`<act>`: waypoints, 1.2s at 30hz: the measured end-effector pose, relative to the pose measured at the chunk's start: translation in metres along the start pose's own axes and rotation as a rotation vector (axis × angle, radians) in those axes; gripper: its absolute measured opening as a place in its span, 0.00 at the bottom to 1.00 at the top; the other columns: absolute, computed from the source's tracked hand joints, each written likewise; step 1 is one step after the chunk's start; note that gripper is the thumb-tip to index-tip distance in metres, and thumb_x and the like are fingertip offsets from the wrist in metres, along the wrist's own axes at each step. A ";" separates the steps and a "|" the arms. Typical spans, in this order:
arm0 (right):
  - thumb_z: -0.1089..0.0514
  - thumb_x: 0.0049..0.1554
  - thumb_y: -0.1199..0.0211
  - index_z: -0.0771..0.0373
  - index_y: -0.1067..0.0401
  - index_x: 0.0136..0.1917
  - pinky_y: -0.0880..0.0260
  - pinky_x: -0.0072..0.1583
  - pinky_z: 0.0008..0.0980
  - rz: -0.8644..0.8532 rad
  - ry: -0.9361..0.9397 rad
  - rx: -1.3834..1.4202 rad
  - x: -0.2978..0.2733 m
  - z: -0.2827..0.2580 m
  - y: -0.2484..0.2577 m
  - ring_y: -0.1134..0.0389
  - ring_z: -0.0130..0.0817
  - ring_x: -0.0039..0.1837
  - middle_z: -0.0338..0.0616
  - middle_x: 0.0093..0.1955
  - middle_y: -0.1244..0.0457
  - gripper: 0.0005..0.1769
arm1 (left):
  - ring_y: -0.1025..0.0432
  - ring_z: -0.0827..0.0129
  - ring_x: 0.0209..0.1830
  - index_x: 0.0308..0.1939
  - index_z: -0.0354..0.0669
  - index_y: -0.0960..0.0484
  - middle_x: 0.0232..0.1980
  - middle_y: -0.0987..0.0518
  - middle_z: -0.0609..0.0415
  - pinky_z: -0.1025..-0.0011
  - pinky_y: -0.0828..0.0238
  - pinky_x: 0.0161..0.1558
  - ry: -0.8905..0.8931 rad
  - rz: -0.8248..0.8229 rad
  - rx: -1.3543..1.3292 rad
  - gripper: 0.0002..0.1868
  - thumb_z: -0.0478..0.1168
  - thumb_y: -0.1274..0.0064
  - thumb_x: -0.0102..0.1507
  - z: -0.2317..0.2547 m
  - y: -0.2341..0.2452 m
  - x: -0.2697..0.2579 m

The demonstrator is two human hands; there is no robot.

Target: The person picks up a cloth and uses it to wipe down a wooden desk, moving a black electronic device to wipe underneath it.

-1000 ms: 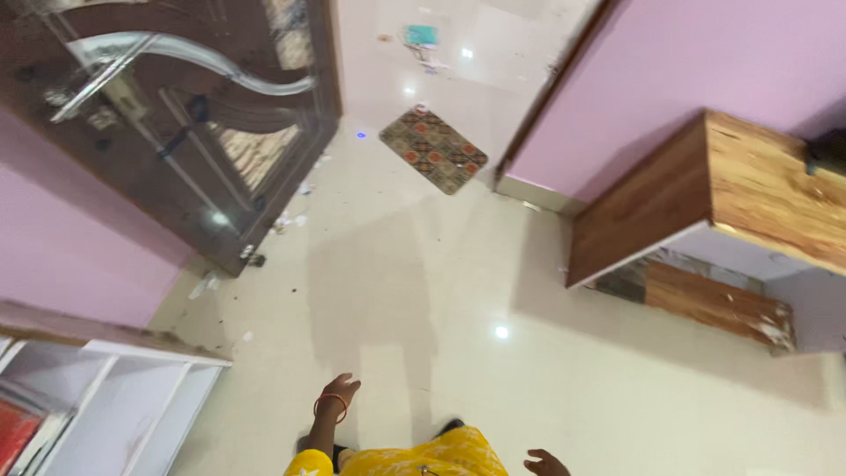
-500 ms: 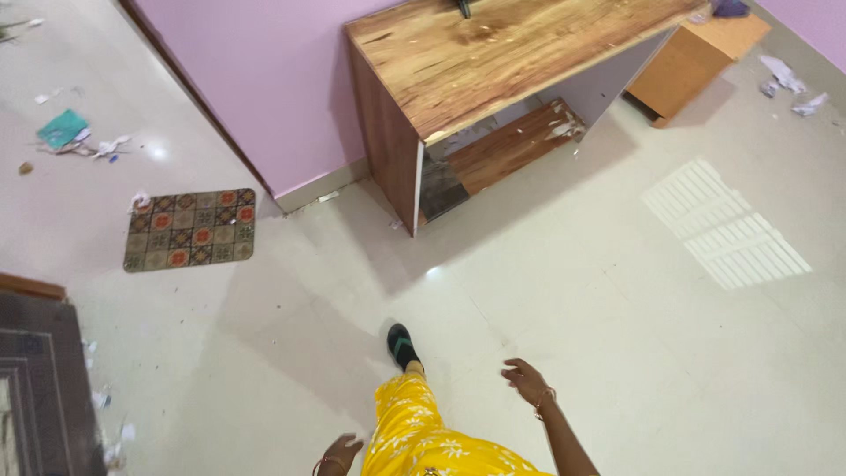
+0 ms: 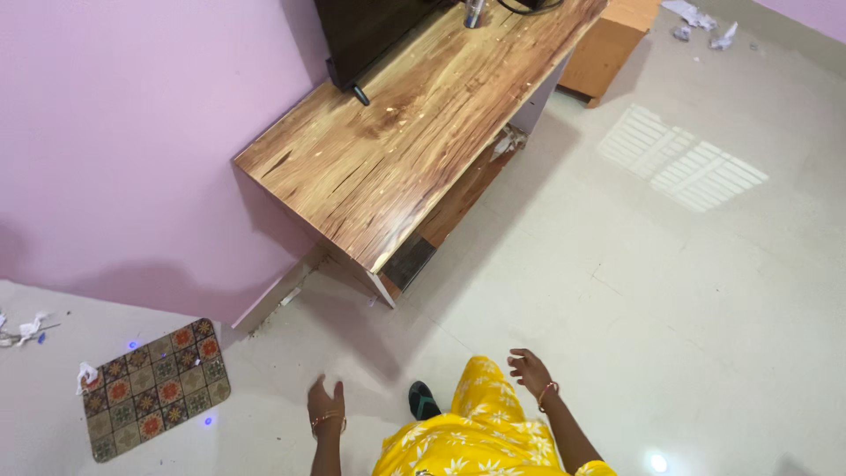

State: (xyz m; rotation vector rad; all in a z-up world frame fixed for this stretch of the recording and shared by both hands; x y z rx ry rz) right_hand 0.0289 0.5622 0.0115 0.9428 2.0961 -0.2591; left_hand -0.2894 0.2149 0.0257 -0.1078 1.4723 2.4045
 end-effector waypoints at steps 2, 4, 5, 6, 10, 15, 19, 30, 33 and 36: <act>0.50 0.57 0.36 0.55 0.28 0.64 0.31 0.47 0.33 0.102 -0.097 0.102 0.003 0.004 0.029 0.31 0.30 0.45 0.38 0.49 0.31 0.23 | 0.38 0.48 0.75 0.65 0.37 0.28 0.72 0.30 0.39 0.50 0.40 0.70 -0.315 0.295 -0.038 0.28 0.50 0.47 0.67 0.066 -0.002 0.074; 0.51 0.56 0.35 0.56 0.27 0.63 0.30 0.49 0.35 0.164 -0.243 0.107 0.008 0.002 0.056 0.31 0.31 0.48 0.37 0.52 0.31 0.22 | 0.41 0.39 0.75 0.68 0.35 0.30 0.75 0.37 0.32 0.47 0.42 0.71 -0.457 0.389 -0.076 0.31 0.50 0.45 0.66 0.132 -0.007 0.136; 0.52 0.56 0.35 0.57 0.27 0.62 0.30 0.49 0.36 0.176 -0.309 0.150 0.014 -0.005 0.071 0.31 0.32 0.49 0.37 0.53 0.32 0.22 | 0.42 0.37 0.76 0.69 0.34 0.31 0.76 0.39 0.30 0.44 0.44 0.73 -0.551 0.462 -0.111 0.33 0.50 0.45 0.65 0.167 -0.011 0.159; 0.52 0.56 0.35 0.57 0.27 0.62 0.30 0.49 0.36 0.185 -0.310 0.148 0.028 -0.016 0.083 0.31 0.32 0.49 0.37 0.53 0.32 0.22 | 0.42 0.37 0.76 0.69 0.34 0.31 0.76 0.39 0.30 0.44 0.44 0.73 -0.551 0.457 -0.119 0.33 0.50 0.45 0.65 0.199 -0.017 0.182; 0.46 0.60 0.40 0.56 0.28 0.61 0.29 0.52 0.35 0.253 -0.200 0.276 0.129 -0.097 0.131 0.30 0.32 0.52 0.39 0.55 0.31 0.20 | 0.48 0.43 0.79 0.74 0.42 0.36 0.81 0.47 0.35 0.27 0.61 0.71 -0.360 0.186 0.048 0.39 0.60 0.51 0.65 0.291 -0.076 0.242; 0.51 0.62 0.43 0.58 0.29 0.65 0.29 0.52 0.32 0.132 0.132 0.205 0.311 -0.304 0.164 0.29 0.32 0.51 0.41 0.54 0.30 0.20 | 0.61 0.48 0.82 0.79 0.60 0.47 0.83 0.55 0.43 0.23 0.71 0.67 -0.183 0.072 0.503 0.46 0.74 0.66 0.61 0.333 -0.128 0.253; 0.58 0.53 0.34 0.53 0.43 0.73 0.28 0.54 0.37 -0.027 0.391 0.107 0.464 -0.500 0.147 0.31 0.31 0.56 0.38 0.57 0.35 0.36 | 0.61 0.50 0.83 0.78 0.62 0.47 0.83 0.54 0.44 0.24 0.71 0.68 -0.149 0.077 0.535 0.45 0.73 0.67 0.61 0.330 -0.132 0.254; 0.68 0.41 0.22 0.65 0.55 0.75 0.24 0.64 0.38 0.061 0.971 0.218 0.751 -0.765 0.072 0.35 0.48 0.69 0.57 0.70 0.43 0.58 | 0.54 0.46 0.82 0.74 0.58 0.36 0.81 0.45 0.44 0.25 0.71 0.71 -0.116 0.181 0.335 0.41 0.70 0.61 0.61 0.332 -0.137 0.259; 0.71 0.42 0.27 0.62 0.51 0.72 0.24 0.59 0.39 -0.020 0.829 0.308 0.754 -0.772 0.065 0.34 0.44 0.62 0.53 0.64 0.41 0.50 | 0.53 0.47 0.83 0.73 0.58 0.34 0.82 0.44 0.46 0.27 0.70 0.73 -0.080 0.184 0.310 0.39 0.68 0.59 0.62 0.337 -0.133 0.261; 0.74 0.45 0.34 0.57 0.45 0.66 0.24 0.50 0.40 -0.011 0.524 0.623 0.706 -0.755 0.046 0.32 0.39 0.52 0.46 0.55 0.37 0.39 | 0.53 0.49 0.82 0.73 0.59 0.33 0.82 0.43 0.47 0.29 0.71 0.75 -0.077 0.190 0.278 0.38 0.67 0.58 0.62 0.340 -0.130 0.259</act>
Point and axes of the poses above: each hand's wrist, its own x-axis towards the middle knuckle, its own y-axis out of the back of the hand, z = x × y, the point moved 2 cm from there along x, towards the middle knuckle
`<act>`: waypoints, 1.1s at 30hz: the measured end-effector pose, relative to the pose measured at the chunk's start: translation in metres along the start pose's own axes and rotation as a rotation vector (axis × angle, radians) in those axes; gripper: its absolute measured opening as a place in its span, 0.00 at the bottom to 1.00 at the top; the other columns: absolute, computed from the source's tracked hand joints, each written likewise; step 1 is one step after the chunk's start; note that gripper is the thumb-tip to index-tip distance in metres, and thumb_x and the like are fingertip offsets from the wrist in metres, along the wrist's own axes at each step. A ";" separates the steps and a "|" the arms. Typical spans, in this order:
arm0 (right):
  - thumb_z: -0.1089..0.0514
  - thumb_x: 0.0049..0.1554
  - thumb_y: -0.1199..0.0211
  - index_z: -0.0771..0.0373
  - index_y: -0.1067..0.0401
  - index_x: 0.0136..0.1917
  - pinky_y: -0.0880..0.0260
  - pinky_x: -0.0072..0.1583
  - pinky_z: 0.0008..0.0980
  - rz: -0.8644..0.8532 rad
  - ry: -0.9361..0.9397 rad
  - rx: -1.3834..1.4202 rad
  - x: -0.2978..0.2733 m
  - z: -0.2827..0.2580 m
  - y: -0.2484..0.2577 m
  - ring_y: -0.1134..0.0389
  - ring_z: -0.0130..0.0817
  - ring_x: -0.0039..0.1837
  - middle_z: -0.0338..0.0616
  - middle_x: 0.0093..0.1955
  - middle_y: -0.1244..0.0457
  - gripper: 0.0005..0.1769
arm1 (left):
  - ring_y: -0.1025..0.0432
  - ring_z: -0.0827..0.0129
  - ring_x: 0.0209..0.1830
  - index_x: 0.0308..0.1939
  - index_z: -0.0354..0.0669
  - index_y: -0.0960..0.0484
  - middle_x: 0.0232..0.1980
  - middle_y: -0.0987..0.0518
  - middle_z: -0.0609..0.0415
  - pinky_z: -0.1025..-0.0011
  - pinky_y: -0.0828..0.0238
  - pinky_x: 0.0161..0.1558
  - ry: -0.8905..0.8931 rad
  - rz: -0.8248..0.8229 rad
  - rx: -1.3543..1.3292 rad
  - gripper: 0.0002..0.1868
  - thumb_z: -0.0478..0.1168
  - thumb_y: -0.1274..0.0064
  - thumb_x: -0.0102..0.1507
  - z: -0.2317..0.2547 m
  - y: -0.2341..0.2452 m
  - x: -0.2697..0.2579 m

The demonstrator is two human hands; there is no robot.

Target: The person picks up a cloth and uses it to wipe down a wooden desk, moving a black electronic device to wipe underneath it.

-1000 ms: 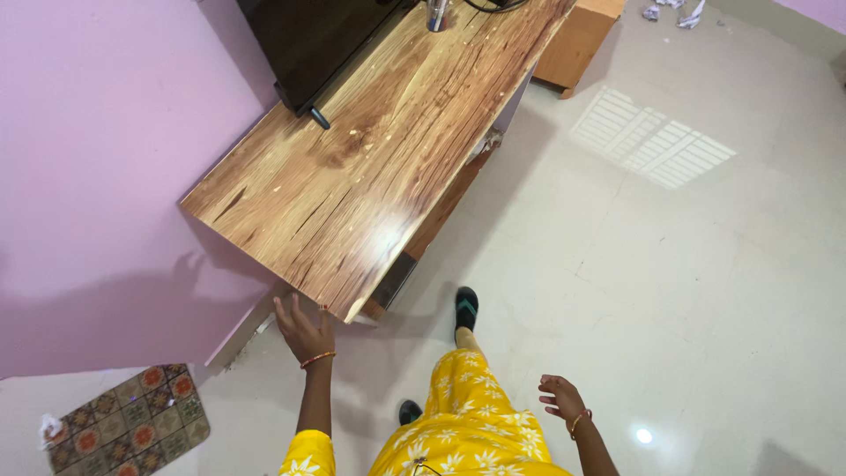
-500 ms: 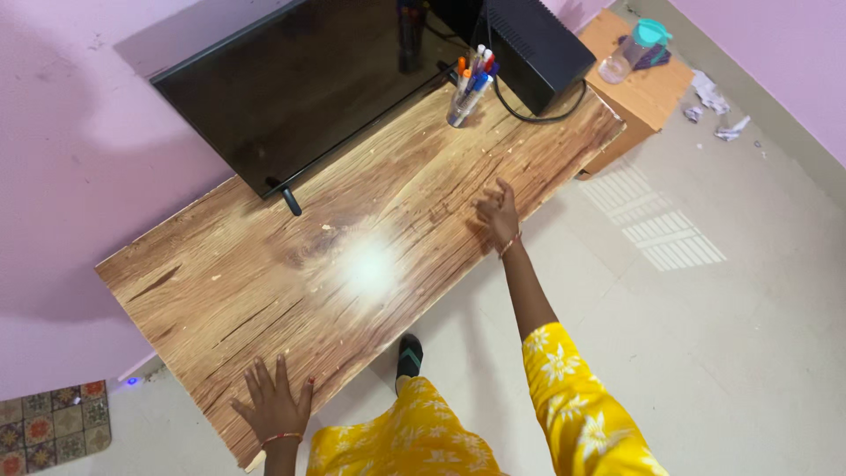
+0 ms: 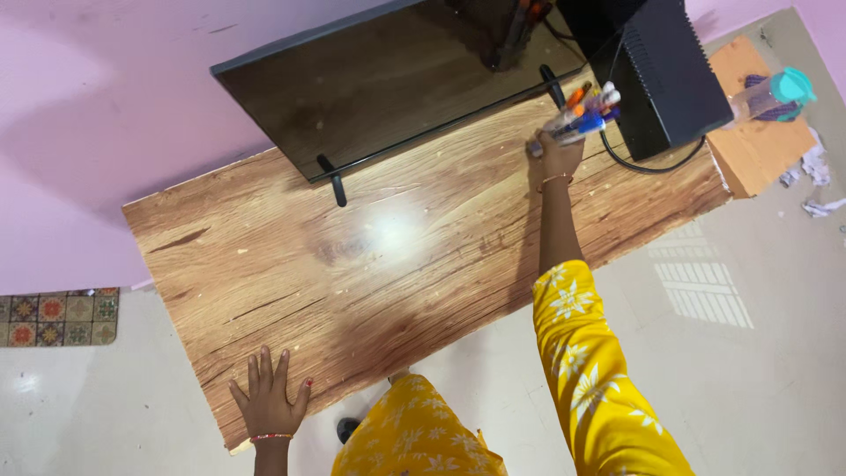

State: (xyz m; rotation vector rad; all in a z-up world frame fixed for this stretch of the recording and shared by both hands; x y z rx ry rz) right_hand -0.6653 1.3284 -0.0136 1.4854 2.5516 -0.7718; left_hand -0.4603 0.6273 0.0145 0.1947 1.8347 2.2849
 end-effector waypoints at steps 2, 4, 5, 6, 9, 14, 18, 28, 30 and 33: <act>0.77 0.47 0.39 0.55 0.41 0.63 0.23 0.45 0.41 0.001 -0.023 0.070 -0.048 0.008 -0.002 0.30 0.35 0.45 0.42 0.49 0.35 0.34 | 0.53 0.49 0.82 0.73 0.59 0.33 0.81 0.43 0.48 0.29 0.71 0.75 0.007 0.011 -0.004 0.38 0.67 0.58 0.61 0.001 0.004 0.001; 0.74 0.52 0.37 0.65 0.33 0.59 0.22 0.46 0.39 -0.216 0.142 -0.020 -0.094 0.021 0.003 0.28 0.37 0.46 0.46 0.49 0.33 0.22 | 0.52 0.52 0.82 0.72 0.60 0.33 0.81 0.43 0.51 0.29 0.72 0.75 -0.018 0.035 -0.012 0.38 0.67 0.57 0.60 0.002 0.004 0.003; 0.74 0.55 0.36 0.67 0.30 0.58 0.24 0.47 0.38 -0.257 0.136 -0.174 -0.121 0.031 0.011 0.29 0.36 0.46 0.46 0.49 0.32 0.17 | 0.52 0.52 0.82 0.72 0.60 0.33 0.81 0.43 0.51 0.29 0.72 0.75 -0.011 0.036 -0.010 0.38 0.67 0.57 0.60 0.001 0.005 0.003; 0.73 0.57 0.36 0.69 0.26 0.56 0.25 0.47 0.38 -0.297 0.130 -0.328 -0.145 0.037 0.018 0.30 0.35 0.46 0.46 0.49 0.31 0.13 | 0.52 0.52 0.82 0.73 0.61 0.34 0.81 0.43 0.51 0.30 0.72 0.75 -0.004 0.024 0.003 0.39 0.67 0.57 0.60 0.001 0.004 0.003; 0.73 0.56 0.33 0.63 0.30 0.55 0.26 0.45 0.33 -0.458 -0.058 -0.094 -0.242 0.074 0.009 0.31 0.30 0.45 0.40 0.46 0.34 0.16 | 0.53 0.52 0.82 0.73 0.62 0.34 0.81 0.44 0.52 0.30 0.72 0.75 -0.001 0.005 0.007 0.39 0.67 0.56 0.60 0.000 0.003 0.005; 0.58 0.52 0.24 0.66 0.32 0.67 0.23 0.61 0.37 -0.892 -0.198 -0.386 -0.377 0.103 -0.022 0.27 0.37 0.60 0.50 0.58 0.30 0.33 | 0.53 0.53 0.83 0.74 0.62 0.34 0.82 0.44 0.53 0.30 0.72 0.76 -0.002 0.002 0.000 0.38 0.67 0.56 0.61 0.001 0.004 0.001; 0.44 0.47 0.22 0.61 0.31 0.69 0.31 0.67 0.41 -1.276 0.358 -0.798 -0.446 0.121 -0.047 0.31 0.47 0.66 0.51 0.66 0.34 0.42 | 0.52 0.53 0.81 0.72 0.46 0.36 0.80 0.44 0.47 0.34 0.71 0.75 0.019 0.030 -0.134 0.50 0.72 0.50 0.55 0.007 -0.009 0.006; 0.48 0.48 0.25 0.61 0.35 0.72 0.34 0.70 0.41 -1.179 0.363 -0.754 -0.493 0.125 -0.040 0.36 0.49 0.72 0.51 0.70 0.38 0.42 | 0.26 0.59 0.57 0.51 0.49 0.18 0.53 0.18 0.55 0.61 0.32 0.58 -0.183 -0.157 -0.383 0.18 0.49 0.42 0.59 0.047 -0.057 0.036; 0.50 0.48 0.25 0.60 0.35 0.72 0.34 0.71 0.40 -1.104 0.353 -0.702 -0.504 0.121 -0.036 0.35 0.49 0.72 0.51 0.70 0.37 0.42 | 0.27 0.57 0.55 0.50 0.48 0.17 0.52 0.18 0.54 0.59 0.32 0.57 -0.337 -0.143 -0.358 0.18 0.47 0.42 0.58 0.045 -0.052 0.047; 0.53 0.48 0.26 0.60 0.33 0.72 0.32 0.71 0.39 -0.983 0.351 -0.718 -0.506 0.113 -0.027 0.33 0.47 0.71 0.48 0.69 0.36 0.40 | 0.27 0.54 0.53 0.49 0.45 0.17 0.51 0.19 0.50 0.56 0.33 0.53 -0.449 -0.116 -0.480 0.20 0.48 0.41 0.55 0.051 -0.048 0.046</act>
Point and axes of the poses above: each hand's wrist, its own x-axis towards the middle knuckle, its own y-axis out of the back of the hand, z = x × y, the point moved 2 cm from there along x, towards the middle knuckle
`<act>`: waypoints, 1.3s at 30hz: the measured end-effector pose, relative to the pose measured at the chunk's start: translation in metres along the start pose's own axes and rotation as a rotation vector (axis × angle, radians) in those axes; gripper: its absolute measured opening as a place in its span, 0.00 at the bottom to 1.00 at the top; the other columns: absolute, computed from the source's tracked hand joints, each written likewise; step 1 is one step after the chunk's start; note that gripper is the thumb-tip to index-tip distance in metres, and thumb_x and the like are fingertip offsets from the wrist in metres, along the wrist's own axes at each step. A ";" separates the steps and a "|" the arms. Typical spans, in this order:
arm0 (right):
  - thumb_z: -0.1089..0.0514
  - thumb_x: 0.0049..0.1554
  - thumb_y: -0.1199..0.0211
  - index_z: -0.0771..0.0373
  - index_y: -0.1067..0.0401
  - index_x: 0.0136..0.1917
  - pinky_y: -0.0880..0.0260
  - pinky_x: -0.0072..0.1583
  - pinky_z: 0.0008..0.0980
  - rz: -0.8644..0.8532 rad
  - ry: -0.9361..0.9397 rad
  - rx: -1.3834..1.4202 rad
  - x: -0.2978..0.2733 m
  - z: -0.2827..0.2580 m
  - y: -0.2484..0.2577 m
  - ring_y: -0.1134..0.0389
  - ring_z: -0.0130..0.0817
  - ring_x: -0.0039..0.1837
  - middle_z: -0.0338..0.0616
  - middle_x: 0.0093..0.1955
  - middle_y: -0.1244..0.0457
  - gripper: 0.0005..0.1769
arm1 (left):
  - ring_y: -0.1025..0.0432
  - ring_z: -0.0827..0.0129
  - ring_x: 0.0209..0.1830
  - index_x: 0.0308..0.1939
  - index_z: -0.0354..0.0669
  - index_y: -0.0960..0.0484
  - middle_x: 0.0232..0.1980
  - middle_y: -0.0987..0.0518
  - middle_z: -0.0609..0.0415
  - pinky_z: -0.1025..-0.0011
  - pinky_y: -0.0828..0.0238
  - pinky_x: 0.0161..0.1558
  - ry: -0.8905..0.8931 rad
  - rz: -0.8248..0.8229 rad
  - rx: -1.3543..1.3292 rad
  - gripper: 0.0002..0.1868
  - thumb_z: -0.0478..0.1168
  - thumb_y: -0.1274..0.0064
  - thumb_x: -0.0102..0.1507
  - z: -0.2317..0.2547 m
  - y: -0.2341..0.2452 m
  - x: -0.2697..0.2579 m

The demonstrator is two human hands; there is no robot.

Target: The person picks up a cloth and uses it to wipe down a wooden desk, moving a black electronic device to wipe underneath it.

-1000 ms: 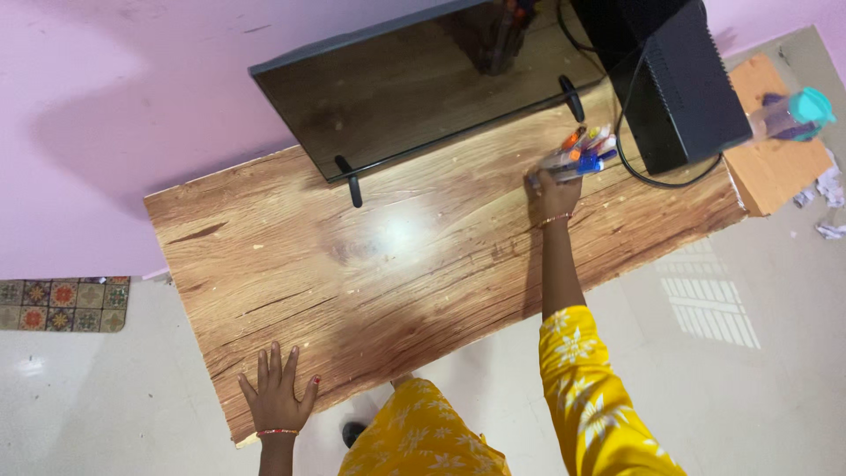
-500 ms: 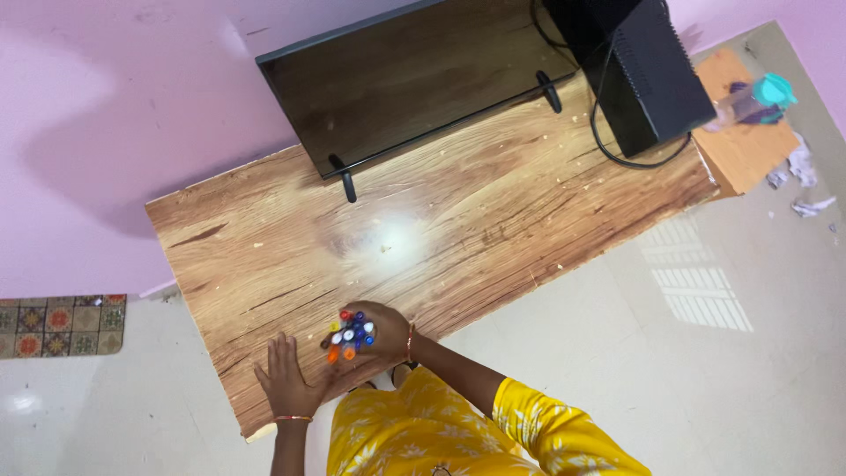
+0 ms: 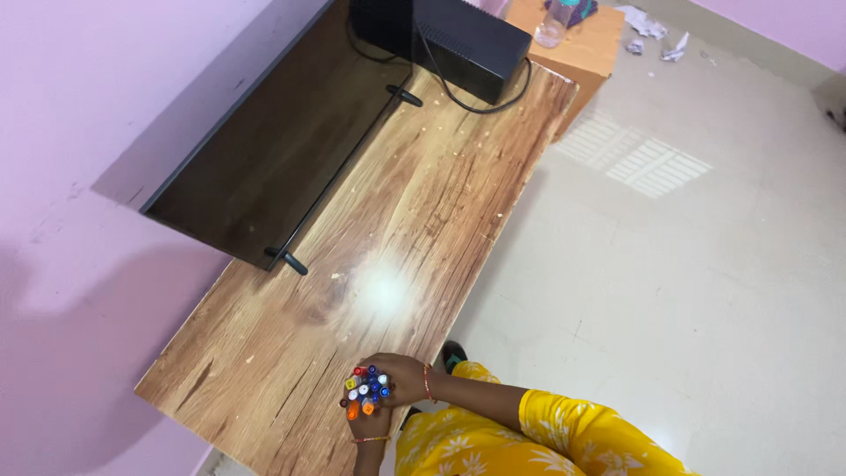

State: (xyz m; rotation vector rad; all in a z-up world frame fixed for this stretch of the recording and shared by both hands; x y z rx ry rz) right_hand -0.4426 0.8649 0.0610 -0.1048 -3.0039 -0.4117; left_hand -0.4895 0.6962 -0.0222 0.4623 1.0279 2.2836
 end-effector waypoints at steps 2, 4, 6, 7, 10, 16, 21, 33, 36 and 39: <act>0.54 0.48 0.26 0.59 0.32 0.71 0.30 0.70 0.38 0.052 -0.060 -0.061 -0.014 -0.001 0.011 0.32 0.46 0.69 0.47 0.67 0.34 0.39 | 0.27 0.55 0.55 0.50 0.44 0.18 0.53 0.19 0.50 0.57 0.32 0.55 -0.066 -0.039 -0.086 0.20 0.48 0.41 0.57 0.011 -0.007 0.007; 0.54 0.42 0.21 0.61 0.33 0.68 0.32 0.66 0.40 0.158 -0.109 -0.131 -0.031 0.003 0.034 0.32 0.46 0.66 0.49 0.64 0.35 0.43 | 0.27 0.61 0.59 0.50 0.51 0.18 0.54 0.18 0.57 0.61 0.32 0.63 -0.055 -0.283 0.074 0.18 0.50 0.43 0.59 0.029 -0.025 0.030; 0.56 0.45 0.22 0.61 0.31 0.67 0.29 0.65 0.37 0.252 -0.183 -0.034 -0.057 0.012 0.066 0.30 0.42 0.64 0.47 0.63 0.34 0.39 | 0.26 0.68 0.64 0.50 0.57 0.17 0.56 0.18 0.64 0.64 0.33 0.70 -0.042 -0.520 0.242 0.15 0.52 0.45 0.62 0.061 -0.043 0.052; 0.57 0.47 0.23 0.61 0.29 0.67 0.27 0.65 0.34 0.325 -0.246 0.066 -0.075 0.017 0.083 0.28 0.39 0.63 0.46 0.62 0.32 0.35 | 0.33 0.62 0.70 0.59 0.50 0.22 0.64 0.24 0.56 0.54 0.41 0.72 -0.209 -0.483 0.132 0.25 0.52 0.42 0.60 0.087 -0.047 0.065; 0.58 0.54 0.21 0.62 0.26 0.66 0.26 0.66 0.32 0.355 -0.226 0.150 -0.129 0.040 0.149 0.26 0.36 0.62 0.46 0.63 0.29 0.29 | 0.49 0.54 0.78 0.72 0.43 0.33 0.77 0.39 0.48 0.40 0.57 0.72 -0.393 -0.601 0.134 0.47 0.59 0.39 0.54 0.164 -0.075 0.117; 0.61 0.51 0.25 0.63 0.34 0.70 0.27 0.62 0.31 0.769 -0.453 0.497 -0.273 0.054 0.305 0.28 0.30 0.59 0.44 0.59 0.30 0.36 | 0.61 0.51 0.82 0.76 0.48 0.42 0.82 0.52 0.47 0.32 0.62 0.71 -0.454 -0.645 0.463 0.49 0.70 0.49 0.59 0.290 -0.182 0.214; 0.63 0.44 0.20 0.66 0.32 0.63 0.26 0.60 0.33 1.058 -0.527 -0.175 -0.376 0.094 0.409 0.29 0.33 0.59 0.44 0.59 0.32 0.36 | 0.61 0.51 0.83 0.76 0.50 0.42 0.82 0.51 0.47 0.30 0.60 0.70 -0.410 -0.505 0.563 0.46 0.69 0.52 0.60 0.333 -0.264 0.272; 0.63 0.47 0.23 0.65 0.30 0.64 0.27 0.60 0.32 0.961 -0.688 0.212 -0.260 0.247 0.641 0.28 0.32 0.58 0.44 0.57 0.29 0.32 | 0.35 0.52 0.71 0.61 0.49 0.22 0.68 0.25 0.50 0.42 0.46 0.69 -0.368 -0.178 0.174 0.26 0.55 0.47 0.63 0.399 -0.374 0.429; 0.64 0.47 0.24 0.63 0.34 0.67 0.26 0.58 0.35 0.837 -0.368 0.676 -0.219 0.267 0.695 0.29 0.32 0.55 0.43 0.57 0.32 0.36 | 0.33 0.50 0.71 0.61 0.45 0.22 0.68 0.24 0.47 0.50 0.40 0.71 -0.435 -0.211 -0.089 0.23 0.53 0.47 0.67 0.446 -0.417 0.510; 0.62 0.52 0.27 0.67 0.32 0.67 0.32 0.65 0.35 0.649 -0.301 0.124 -0.203 0.298 0.771 0.31 0.35 0.64 0.46 0.65 0.33 0.31 | 0.36 0.51 0.72 0.64 0.43 0.24 0.69 0.27 0.47 0.50 0.41 0.72 -0.514 -0.314 -0.085 0.28 0.53 0.45 0.64 0.485 -0.465 0.558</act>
Point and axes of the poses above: each hand's wrist, its own x-axis towards the middle knuckle, its own y-axis out of the back of the hand, z = x × y, the point moved 2 cm from there along x, towards the middle knuckle
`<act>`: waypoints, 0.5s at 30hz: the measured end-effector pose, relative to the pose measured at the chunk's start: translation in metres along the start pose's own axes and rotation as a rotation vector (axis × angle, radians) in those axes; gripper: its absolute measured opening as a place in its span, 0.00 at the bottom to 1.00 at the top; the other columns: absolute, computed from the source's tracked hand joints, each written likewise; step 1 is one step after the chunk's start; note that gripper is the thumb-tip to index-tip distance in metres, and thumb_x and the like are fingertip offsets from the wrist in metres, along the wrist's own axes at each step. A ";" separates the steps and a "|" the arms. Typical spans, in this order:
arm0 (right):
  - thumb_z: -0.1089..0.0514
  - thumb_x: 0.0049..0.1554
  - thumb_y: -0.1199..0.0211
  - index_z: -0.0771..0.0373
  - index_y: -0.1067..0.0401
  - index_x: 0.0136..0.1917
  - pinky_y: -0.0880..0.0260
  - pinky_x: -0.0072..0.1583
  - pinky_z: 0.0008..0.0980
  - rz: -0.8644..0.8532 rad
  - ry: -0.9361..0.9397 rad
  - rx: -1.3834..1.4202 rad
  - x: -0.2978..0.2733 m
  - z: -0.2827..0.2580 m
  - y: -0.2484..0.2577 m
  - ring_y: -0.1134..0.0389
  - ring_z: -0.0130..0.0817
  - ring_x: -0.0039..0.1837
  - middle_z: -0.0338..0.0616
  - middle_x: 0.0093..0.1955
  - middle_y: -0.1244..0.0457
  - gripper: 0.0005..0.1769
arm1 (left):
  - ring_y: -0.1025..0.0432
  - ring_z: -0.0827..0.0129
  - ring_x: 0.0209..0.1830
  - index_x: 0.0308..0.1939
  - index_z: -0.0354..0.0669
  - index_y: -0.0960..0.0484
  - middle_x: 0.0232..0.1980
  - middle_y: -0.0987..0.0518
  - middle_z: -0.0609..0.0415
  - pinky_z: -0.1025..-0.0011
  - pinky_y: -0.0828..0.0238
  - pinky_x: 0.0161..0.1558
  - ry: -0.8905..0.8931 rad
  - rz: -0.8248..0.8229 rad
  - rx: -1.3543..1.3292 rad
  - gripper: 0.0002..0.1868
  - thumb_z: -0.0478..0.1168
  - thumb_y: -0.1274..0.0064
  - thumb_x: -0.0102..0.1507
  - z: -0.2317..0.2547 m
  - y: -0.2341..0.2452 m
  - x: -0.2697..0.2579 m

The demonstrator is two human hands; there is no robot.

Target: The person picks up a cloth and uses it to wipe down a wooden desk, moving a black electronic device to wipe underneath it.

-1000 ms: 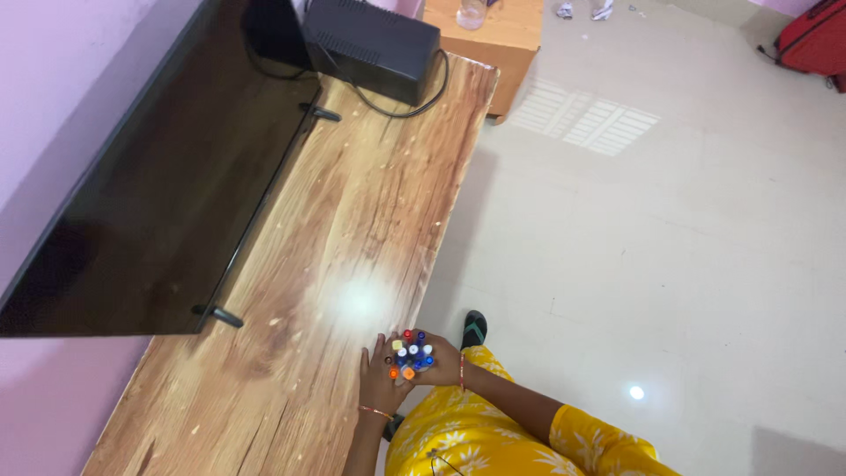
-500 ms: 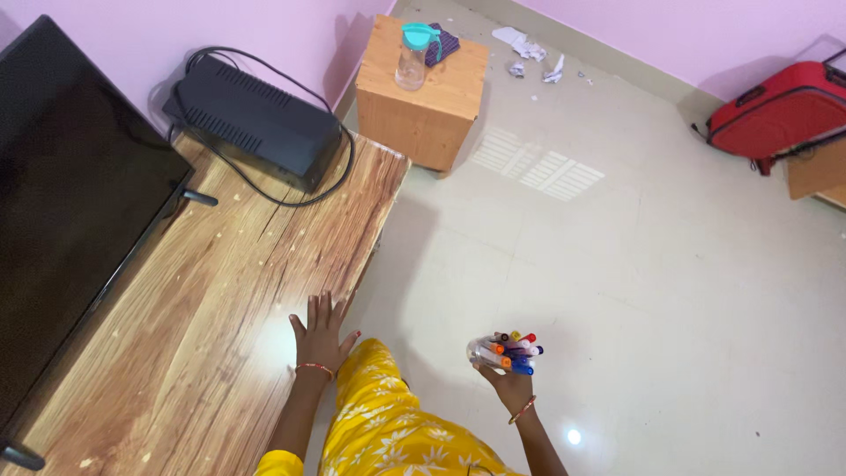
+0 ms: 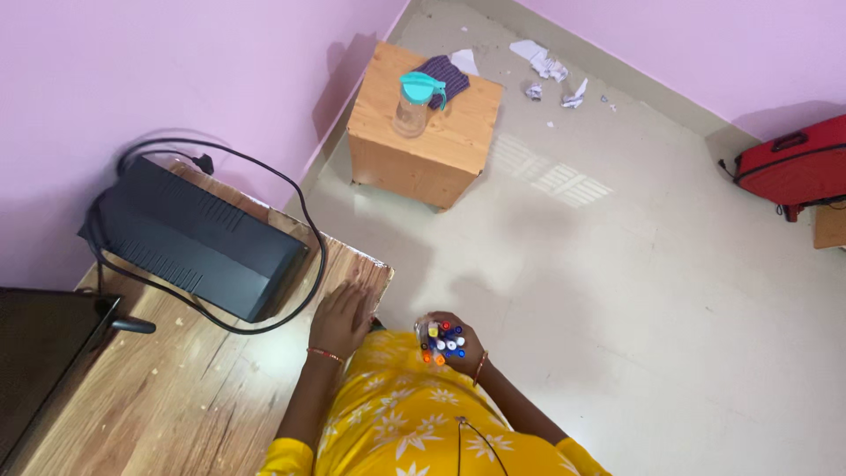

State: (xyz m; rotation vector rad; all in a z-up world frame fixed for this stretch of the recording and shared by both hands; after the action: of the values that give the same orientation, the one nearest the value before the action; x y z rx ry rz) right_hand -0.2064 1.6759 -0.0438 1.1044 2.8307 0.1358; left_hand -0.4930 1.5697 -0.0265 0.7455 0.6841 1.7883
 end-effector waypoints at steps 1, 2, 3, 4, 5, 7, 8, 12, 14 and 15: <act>0.62 0.52 0.27 0.67 0.32 0.67 0.32 0.65 0.35 -0.014 -0.022 0.006 0.016 0.006 0.011 0.31 0.35 0.64 0.46 0.65 0.33 0.31 | 0.38 0.52 0.72 0.64 0.44 0.24 0.70 0.28 0.48 0.47 0.46 0.71 -0.011 -0.100 0.071 0.30 0.53 0.44 0.61 -0.002 -0.010 0.026; 0.61 0.53 0.27 0.66 0.32 0.68 0.30 0.64 0.33 0.009 -0.096 0.035 0.030 0.013 0.023 0.30 0.34 0.63 0.45 0.63 0.32 0.32 | 0.39 0.53 0.73 0.65 0.45 0.25 0.71 0.29 0.49 0.44 0.50 0.71 -0.023 -0.202 0.140 0.33 0.52 0.42 0.57 0.001 -0.018 0.047; 0.59 0.53 0.28 0.65 0.33 0.69 0.29 0.63 0.31 0.032 -0.160 0.066 0.046 0.023 0.033 0.29 0.32 0.61 0.43 0.60 0.30 0.32 | 0.39 0.53 0.73 0.65 0.45 0.25 0.71 0.29 0.49 0.44 0.50 0.71 -0.002 -0.209 0.141 0.33 0.52 0.42 0.57 0.003 -0.022 0.064; 0.59 0.53 0.28 0.65 0.33 0.69 0.29 0.63 0.31 0.016 -0.174 0.074 0.065 0.034 0.041 0.29 0.32 0.61 0.43 0.60 0.30 0.32 | 0.41 0.54 0.74 0.64 0.47 0.24 0.72 0.31 0.50 0.45 0.53 0.72 0.021 -0.246 0.156 0.31 0.52 0.42 0.58 0.007 -0.027 0.081; 0.59 0.51 0.27 0.65 0.33 0.68 0.27 0.61 0.32 0.072 -0.232 0.053 0.083 0.049 0.052 0.28 0.32 0.59 0.43 0.58 0.30 0.33 | 0.43 0.55 0.76 0.62 0.49 0.24 0.73 0.32 0.51 0.46 0.55 0.74 0.046 -0.287 0.166 0.29 0.53 0.43 0.60 0.009 -0.031 0.094; 0.59 0.50 0.26 0.64 0.32 0.67 0.26 0.59 0.32 0.112 -0.311 0.031 0.113 0.080 0.080 0.28 0.31 0.57 0.44 0.56 0.30 0.33 | 0.43 0.54 0.75 0.62 0.48 0.24 0.72 0.32 0.50 0.47 0.55 0.74 0.129 -0.272 0.170 0.29 0.54 0.43 0.59 0.009 -0.038 0.116; 0.59 0.50 0.25 0.65 0.29 0.64 0.27 0.60 0.33 0.108 -0.191 -0.223 0.130 0.093 0.099 0.29 0.31 0.59 0.45 0.59 0.31 0.29 | 0.42 0.54 0.74 0.61 0.47 0.23 0.71 0.31 0.49 0.48 0.56 0.73 0.190 -0.247 0.178 0.30 0.55 0.43 0.58 0.006 -0.043 0.128; 0.58 0.45 0.22 0.65 0.24 0.55 0.25 0.55 0.33 0.237 -0.421 0.004 0.224 0.157 0.172 0.27 0.29 0.53 0.45 0.54 0.28 0.25 | 0.37 0.59 0.72 0.56 0.47 0.19 0.67 0.26 0.53 0.53 0.50 0.70 0.325 -0.057 0.325 0.24 0.54 0.46 0.60 0.008 -0.063 0.144; 0.59 0.43 0.21 0.65 0.23 0.53 0.26 0.54 0.33 0.259 -0.494 -0.154 0.278 0.190 0.209 0.26 0.31 0.51 0.44 0.51 0.27 0.24 | 0.34 0.64 0.70 0.53 0.49 0.18 0.65 0.23 0.59 0.56 0.47 0.71 0.417 -0.003 0.384 0.20 0.53 0.47 0.62 0.004 -0.077 0.145; 0.59 0.42 0.21 0.65 0.22 0.51 0.26 0.52 0.33 0.309 -0.555 -0.297 0.308 0.201 0.228 0.25 0.32 0.48 0.43 0.47 0.27 0.23 | 0.33 0.66 0.68 0.52 0.50 0.18 0.64 0.22 0.61 0.57 0.46 0.71 0.478 -0.018 0.407 0.19 0.52 0.48 0.61 0.006 -0.077 0.146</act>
State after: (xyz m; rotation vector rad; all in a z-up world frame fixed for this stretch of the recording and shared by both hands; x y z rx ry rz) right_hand -0.2535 2.0614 -0.2344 1.2620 2.0714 0.2231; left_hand -0.4827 1.7316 -0.0556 0.5676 1.3973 1.8476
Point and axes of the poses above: each hand's wrist, its own x-axis towards the middle knuckle, its own y-axis out of the back of the hand, z = x × y, the point moved 2 cm from there along x, towards the middle knuckle
